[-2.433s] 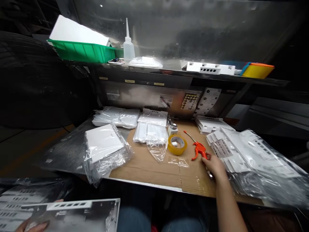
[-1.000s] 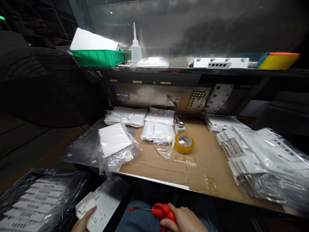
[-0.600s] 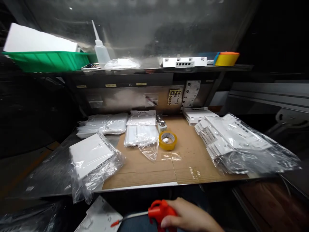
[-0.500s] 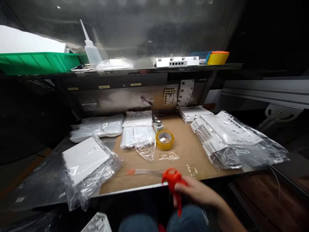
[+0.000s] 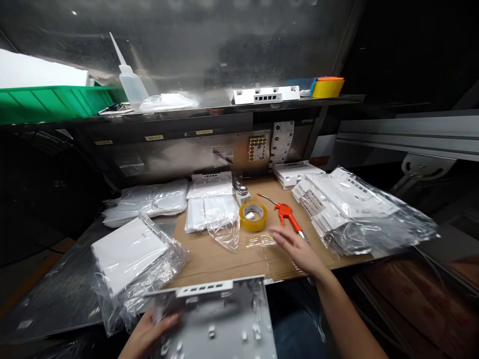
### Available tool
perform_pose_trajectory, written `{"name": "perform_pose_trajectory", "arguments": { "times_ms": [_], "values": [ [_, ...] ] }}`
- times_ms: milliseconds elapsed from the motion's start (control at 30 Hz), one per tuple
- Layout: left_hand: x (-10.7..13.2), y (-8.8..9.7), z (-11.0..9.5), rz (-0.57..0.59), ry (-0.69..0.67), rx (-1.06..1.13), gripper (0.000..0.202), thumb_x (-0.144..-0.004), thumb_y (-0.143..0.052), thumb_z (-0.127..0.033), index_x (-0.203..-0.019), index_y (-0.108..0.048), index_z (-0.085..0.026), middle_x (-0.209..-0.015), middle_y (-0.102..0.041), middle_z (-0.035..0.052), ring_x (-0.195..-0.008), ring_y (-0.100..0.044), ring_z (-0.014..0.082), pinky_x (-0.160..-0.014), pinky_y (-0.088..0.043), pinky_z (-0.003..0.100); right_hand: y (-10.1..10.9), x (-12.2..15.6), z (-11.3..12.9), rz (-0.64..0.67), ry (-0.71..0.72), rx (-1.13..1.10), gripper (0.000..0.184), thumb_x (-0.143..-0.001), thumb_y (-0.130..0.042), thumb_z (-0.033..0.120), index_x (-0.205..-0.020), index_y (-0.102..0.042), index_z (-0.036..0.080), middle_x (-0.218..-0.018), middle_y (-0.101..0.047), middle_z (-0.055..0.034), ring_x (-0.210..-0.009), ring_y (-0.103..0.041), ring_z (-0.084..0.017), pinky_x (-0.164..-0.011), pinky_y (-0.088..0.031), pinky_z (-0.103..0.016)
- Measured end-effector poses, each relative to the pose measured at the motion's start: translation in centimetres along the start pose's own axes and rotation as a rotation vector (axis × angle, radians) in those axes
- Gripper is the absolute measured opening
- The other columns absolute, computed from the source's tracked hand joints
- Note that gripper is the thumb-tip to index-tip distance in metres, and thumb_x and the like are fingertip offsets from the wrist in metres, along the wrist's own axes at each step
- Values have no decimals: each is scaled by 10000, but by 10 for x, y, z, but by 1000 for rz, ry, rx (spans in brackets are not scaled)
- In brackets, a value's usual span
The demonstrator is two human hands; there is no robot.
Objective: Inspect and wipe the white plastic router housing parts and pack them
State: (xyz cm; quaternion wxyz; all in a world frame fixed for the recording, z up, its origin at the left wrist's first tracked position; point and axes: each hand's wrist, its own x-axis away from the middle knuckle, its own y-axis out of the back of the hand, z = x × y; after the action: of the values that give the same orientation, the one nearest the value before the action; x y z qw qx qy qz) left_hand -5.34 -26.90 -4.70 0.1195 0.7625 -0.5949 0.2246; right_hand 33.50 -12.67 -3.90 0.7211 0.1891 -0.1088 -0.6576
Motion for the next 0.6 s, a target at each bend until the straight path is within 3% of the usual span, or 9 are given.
{"name": "perform_pose_trajectory", "arguments": {
  "times_ms": [67,133,267,367,500,600],
  "values": [
    [-13,-31,-18,103,-32,-32,546,-553,-921,-523,-966,-748,-212,-918,-802,74,-871,-758,380,-809,-616,462,-14,39,-3,362,-3,-374,648,-910,-572,723,-1254,-716,193,-1261,-720,-155,-1239,-649,-308,-1085,-489,-463],
    [-26,-57,-31,231,-83,-158,516,-635,-885,-564,-969,-736,-199,-897,-795,84,-826,-758,331,-764,-617,420,-24,69,-11,480,-93,-657,693,-856,-645,743,-1243,-721,174,-1176,-752,-160,-1180,-683,-325,-1039,-517,-478],
    [-53,-91,-40,491,-272,-469,646,-770,-696,-762,-1044,-737,-179,-850,-771,108,-816,-746,300,-722,-615,394,-24,98,-34,243,-317,-863,562,-829,-753,647,-1128,-752,171,-1047,-791,-141,-1059,-742,-318,-982,-560,-471],
    [-73,-100,-45,527,-440,-626,696,-911,-430,-797,-1071,-748,-200,-832,-746,90,-782,-717,268,-725,-613,396,-7,105,-48,111,-419,-931,499,-798,-807,608,-1008,-773,156,-1010,-802,-148,-1022,-762,-323,-958,-588,-461],
    [-107,-97,-63,329,-801,-918,368,-1016,-460,-447,-1143,-724,-224,-1117,-690,135,-1075,-605,318,-996,-511,517,17,109,-58,-155,-530,-1026,501,-722,-879,567,-1001,-768,166,-1017,-813,-140,-1057,-764,-356,-968,-601,-492],
    [-132,-91,-74,198,-997,-1121,271,-974,-498,-258,-1108,-733,-234,-1128,-647,160,-1165,-503,380,-1073,-395,634,27,109,-62,-304,-503,-1095,532,-752,-852,567,-1095,-749,174,-1095,-807,-137,-1154,-731,-365,-1027,-579,-512]
  ]
}}
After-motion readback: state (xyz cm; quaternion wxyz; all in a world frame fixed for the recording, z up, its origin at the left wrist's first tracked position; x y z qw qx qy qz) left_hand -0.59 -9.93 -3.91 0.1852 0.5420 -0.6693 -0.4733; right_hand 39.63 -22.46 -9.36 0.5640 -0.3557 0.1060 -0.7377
